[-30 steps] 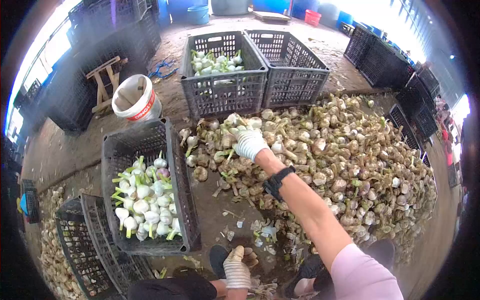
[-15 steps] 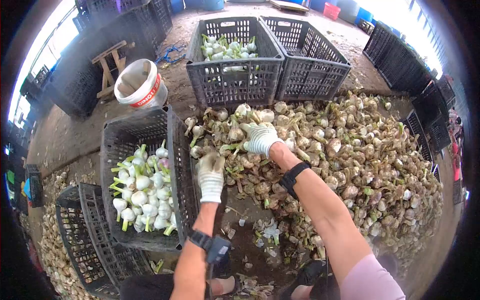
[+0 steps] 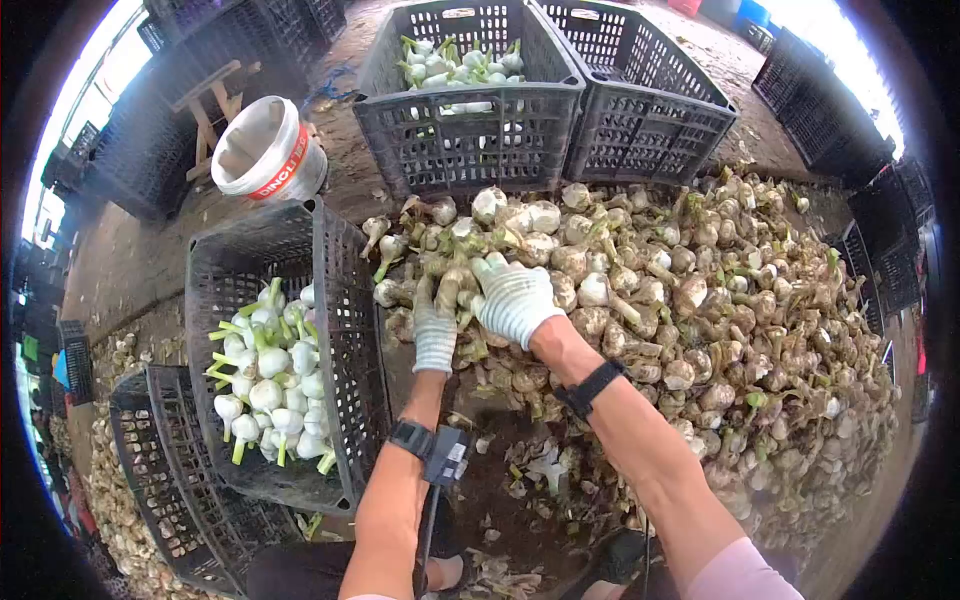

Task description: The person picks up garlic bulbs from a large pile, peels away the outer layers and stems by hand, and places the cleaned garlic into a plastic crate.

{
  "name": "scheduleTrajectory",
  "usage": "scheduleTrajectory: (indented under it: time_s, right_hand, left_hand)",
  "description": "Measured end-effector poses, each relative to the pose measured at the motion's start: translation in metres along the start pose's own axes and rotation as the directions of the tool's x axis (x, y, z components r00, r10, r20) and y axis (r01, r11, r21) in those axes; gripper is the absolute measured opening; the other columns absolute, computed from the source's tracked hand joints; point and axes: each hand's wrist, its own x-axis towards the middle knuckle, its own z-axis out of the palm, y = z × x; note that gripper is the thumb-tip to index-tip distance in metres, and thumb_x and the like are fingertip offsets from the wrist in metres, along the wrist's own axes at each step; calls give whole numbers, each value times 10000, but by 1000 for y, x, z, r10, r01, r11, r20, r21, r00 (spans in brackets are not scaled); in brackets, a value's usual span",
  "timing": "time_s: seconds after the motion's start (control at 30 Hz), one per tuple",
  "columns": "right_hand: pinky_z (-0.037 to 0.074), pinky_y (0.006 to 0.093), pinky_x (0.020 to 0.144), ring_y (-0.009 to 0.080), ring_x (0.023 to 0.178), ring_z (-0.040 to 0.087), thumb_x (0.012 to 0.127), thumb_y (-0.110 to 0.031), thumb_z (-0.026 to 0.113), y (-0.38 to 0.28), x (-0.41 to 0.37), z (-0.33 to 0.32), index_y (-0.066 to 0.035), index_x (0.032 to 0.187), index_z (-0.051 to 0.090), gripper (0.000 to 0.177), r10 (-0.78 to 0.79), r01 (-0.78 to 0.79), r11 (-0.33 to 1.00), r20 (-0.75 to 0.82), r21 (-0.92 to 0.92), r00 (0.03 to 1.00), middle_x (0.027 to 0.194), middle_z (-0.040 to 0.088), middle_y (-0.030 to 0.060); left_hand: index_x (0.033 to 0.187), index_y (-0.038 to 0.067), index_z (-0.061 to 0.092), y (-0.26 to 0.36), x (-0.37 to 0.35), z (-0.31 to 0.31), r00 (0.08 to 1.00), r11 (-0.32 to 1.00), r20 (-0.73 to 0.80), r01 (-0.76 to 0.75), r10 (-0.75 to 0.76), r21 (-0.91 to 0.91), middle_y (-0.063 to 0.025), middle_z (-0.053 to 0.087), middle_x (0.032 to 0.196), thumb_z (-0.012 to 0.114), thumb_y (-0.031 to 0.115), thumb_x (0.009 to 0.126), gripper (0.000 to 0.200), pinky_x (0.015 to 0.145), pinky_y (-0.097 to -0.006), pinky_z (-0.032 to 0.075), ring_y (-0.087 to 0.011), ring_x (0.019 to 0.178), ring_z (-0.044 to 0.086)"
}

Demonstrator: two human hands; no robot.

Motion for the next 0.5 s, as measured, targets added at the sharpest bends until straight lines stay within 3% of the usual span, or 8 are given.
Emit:
scheduleTrajectory:
  time_s: [0.03, 0.1, 0.2, 0.23, 0.3, 0.33, 0.43, 0.5]
  right_hand:
    - [453, 486, 765, 312, 975, 587, 835, -421, 526, -3, -7, -1, -96, 1121, 542, 433, -10, 10, 1000, 2, -27, 1000, 1102, 569, 124]
    - [457, 475, 769, 309, 975, 589, 836, -421, 523, -12, -17, -7, -91, 1118, 541, 435, -13, 14, 1000, 39, -23, 999, 1098, 574, 127]
    - [436, 501, 785, 317, 954, 594, 827, -422, 516, -25, -38, 2, -86, 1151, 518, 467, -46, 50, 997, 60, -62, 997, 1080, 581, 146]
    - [425, 516, 792, 319, 949, 595, 819, -422, 519, -30, -50, 14, -86, 1171, 506, 487, -62, 67, 992, 45, -107, 997, 1081, 579, 148]
    - [404, 535, 809, 311, 986, 574, 798, -403, 533, -33, -86, 35, -82, 1215, 478, 530, 52, -47, 998, 115, -49, 992, 1087, 568, 139]
    - [411, 515, 807, 298, 1025, 544, 765, -379, 565, -30, -102, 34, -81, 1205, 483, 538, 69, -61, 995, 111, -75, 991, 1102, 553, 125]
    - [421, 488, 794, 327, 1027, 520, 734, -362, 596, -26, -124, 36, -73, 1212, 481, 571, 48, -35, 993, 109, -116, 993, 1124, 537, 139]
    - [421, 489, 793, 332, 1026, 515, 732, -349, 600, -29, -133, 38, -61, 1216, 477, 577, 0, 16, 990, 115, -138, 993, 1133, 531, 143]
  left_hand:
    - [1312, -12, 386, 7, -9, 0, 999, 998, -12, 35, -36, -53, -134, 521, 1202, 640, 354, 857, 637, 858, -308, 461, -196, 1078, 497]
    - [1315, 48, 389, 32, -30, -1, 930, 915, -14, 359, -367, -183, -110, 512, 1197, 653, 349, 848, 615, 779, -319, 494, -187, 1027, 512]
    - [1278, 63, 449, -23, -40, -26, 997, 997, -8, 81, -81, -14, -125, 483, 1200, 598, 378, 868, 538, 786, -389, 496, -246, 994, 523]
    - [1260, 39, 467, -44, -48, -36, 998, 983, 22, -53, 50, 176, -135, 491, 1182, 583, 372, 876, 521, 793, -393, 492, -251, 1002, 525]
    - [1242, 8, 484, 12, -98, -22, 991, 867, -80, 135, -110, 480, -142, 513, 1137, 616, 321, 857, 513, 803, -364, 486, -253, 994, 542]
    - [1231, -10, 493, 3, -104, -20, 997, 980, 4, 69, -71, 189, -151, 517, 1141, 678, 298, 812, 552, 845, -380, 467, -264, 1037, 529]
    - [1196, 78, 554, -4, -131, -24, 996, 854, -8, -75, 92, 515, -135, 517, 1008, 745, 284, 740, 535, 894, -424, 393, -288, 1005, 497]
    - [1207, 124, 556, -3, -147, -29, 994, 843, -61, -46, 93, 535, -138, 493, 974, 751, 287, 724, 546, 882, -420, 387, -301, 964, 493]
